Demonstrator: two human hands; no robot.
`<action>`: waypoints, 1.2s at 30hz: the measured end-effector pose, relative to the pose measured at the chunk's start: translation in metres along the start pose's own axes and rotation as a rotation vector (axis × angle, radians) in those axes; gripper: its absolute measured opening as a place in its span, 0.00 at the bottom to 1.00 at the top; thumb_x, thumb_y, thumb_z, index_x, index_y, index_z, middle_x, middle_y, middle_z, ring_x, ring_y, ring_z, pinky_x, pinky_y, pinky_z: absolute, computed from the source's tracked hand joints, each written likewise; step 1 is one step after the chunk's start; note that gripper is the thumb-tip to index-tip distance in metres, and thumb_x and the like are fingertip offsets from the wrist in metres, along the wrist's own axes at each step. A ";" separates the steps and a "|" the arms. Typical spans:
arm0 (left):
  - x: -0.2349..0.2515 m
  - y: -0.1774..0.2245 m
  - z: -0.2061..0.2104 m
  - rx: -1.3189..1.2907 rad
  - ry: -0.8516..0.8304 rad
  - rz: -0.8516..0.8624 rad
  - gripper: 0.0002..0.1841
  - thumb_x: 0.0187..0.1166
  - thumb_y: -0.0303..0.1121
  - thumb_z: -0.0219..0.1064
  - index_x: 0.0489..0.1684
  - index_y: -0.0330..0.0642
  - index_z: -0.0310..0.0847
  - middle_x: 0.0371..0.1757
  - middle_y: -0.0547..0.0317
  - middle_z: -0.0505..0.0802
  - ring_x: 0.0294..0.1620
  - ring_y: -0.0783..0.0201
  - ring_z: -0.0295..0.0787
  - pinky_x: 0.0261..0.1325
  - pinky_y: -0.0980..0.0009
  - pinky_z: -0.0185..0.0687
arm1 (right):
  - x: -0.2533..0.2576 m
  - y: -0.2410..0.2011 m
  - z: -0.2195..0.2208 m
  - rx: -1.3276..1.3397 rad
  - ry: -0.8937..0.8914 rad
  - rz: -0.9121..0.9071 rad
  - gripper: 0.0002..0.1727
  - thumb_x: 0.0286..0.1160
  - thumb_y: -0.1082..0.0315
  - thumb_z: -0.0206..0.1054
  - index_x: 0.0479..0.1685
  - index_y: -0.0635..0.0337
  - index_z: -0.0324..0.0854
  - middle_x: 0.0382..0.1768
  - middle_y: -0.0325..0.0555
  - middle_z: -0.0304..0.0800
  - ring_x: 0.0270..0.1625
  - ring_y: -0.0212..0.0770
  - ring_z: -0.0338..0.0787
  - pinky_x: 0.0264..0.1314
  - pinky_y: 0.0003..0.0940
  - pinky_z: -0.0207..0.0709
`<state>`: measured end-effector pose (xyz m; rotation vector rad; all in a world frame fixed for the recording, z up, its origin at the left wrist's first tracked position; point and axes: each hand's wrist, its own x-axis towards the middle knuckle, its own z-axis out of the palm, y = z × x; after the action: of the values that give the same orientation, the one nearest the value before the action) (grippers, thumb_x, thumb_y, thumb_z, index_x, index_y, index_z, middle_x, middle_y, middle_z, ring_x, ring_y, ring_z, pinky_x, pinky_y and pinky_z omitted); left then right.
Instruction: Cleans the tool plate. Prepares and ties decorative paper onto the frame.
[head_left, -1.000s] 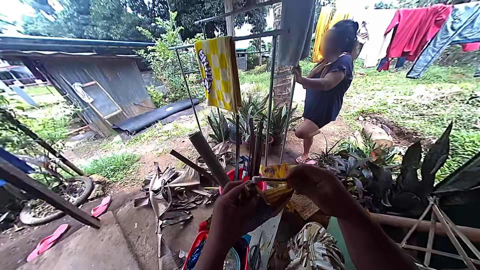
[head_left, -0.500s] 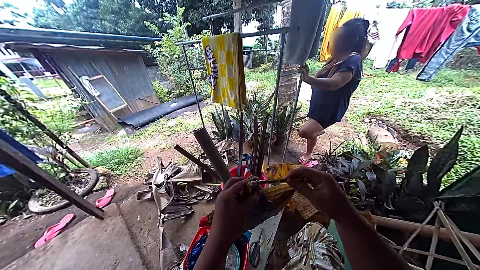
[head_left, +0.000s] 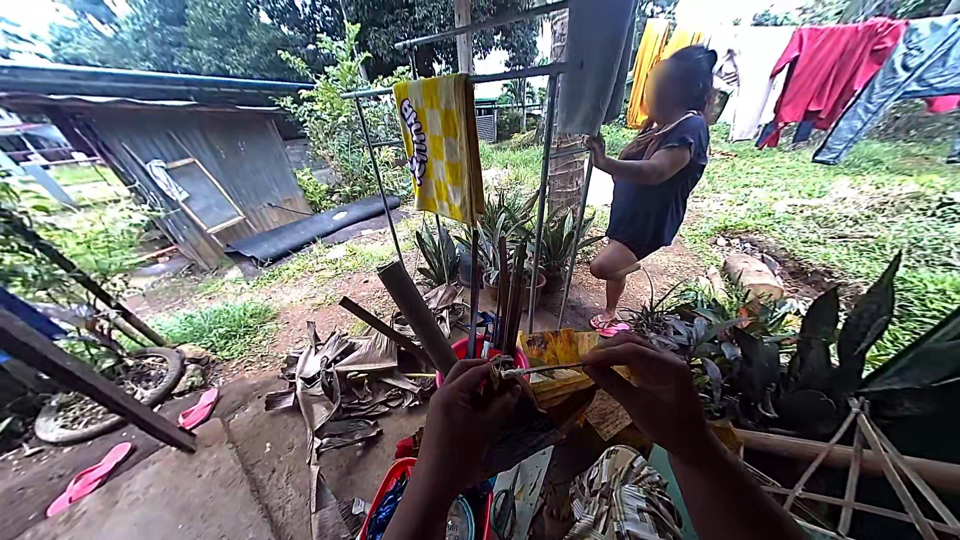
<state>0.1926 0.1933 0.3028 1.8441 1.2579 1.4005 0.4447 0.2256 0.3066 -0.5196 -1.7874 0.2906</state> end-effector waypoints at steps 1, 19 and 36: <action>-0.001 0.000 -0.001 0.000 0.005 0.002 0.11 0.72 0.37 0.77 0.48 0.46 0.93 0.57 0.65 0.91 0.49 0.80 0.89 0.48 0.84 0.86 | 0.000 0.001 0.001 -0.007 0.009 -0.053 0.06 0.78 0.67 0.72 0.46 0.53 0.93 0.44 0.35 0.93 0.53 0.29 0.90 0.59 0.25 0.85; -0.007 0.006 -0.007 -0.135 -0.106 -0.027 0.10 0.73 0.36 0.76 0.47 0.46 0.93 0.57 0.64 0.91 0.45 0.76 0.90 0.45 0.81 0.88 | -0.005 0.003 -0.013 -0.244 0.062 -0.320 0.07 0.82 0.66 0.69 0.50 0.49 0.92 0.49 0.35 0.93 0.60 0.32 0.87 0.66 0.26 0.79; -0.016 -0.006 -0.003 -0.274 0.062 0.040 0.10 0.72 0.31 0.75 0.48 0.41 0.92 0.57 0.59 0.92 0.48 0.70 0.92 0.49 0.76 0.92 | -0.037 -0.019 0.019 -0.127 0.273 -0.082 0.06 0.76 0.67 0.73 0.47 0.50 0.92 0.41 0.30 0.93 0.50 0.26 0.89 0.56 0.21 0.84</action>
<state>0.1874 0.1810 0.2916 1.6589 1.0043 1.5758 0.4302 0.1923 0.2781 -0.5465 -1.5630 0.0453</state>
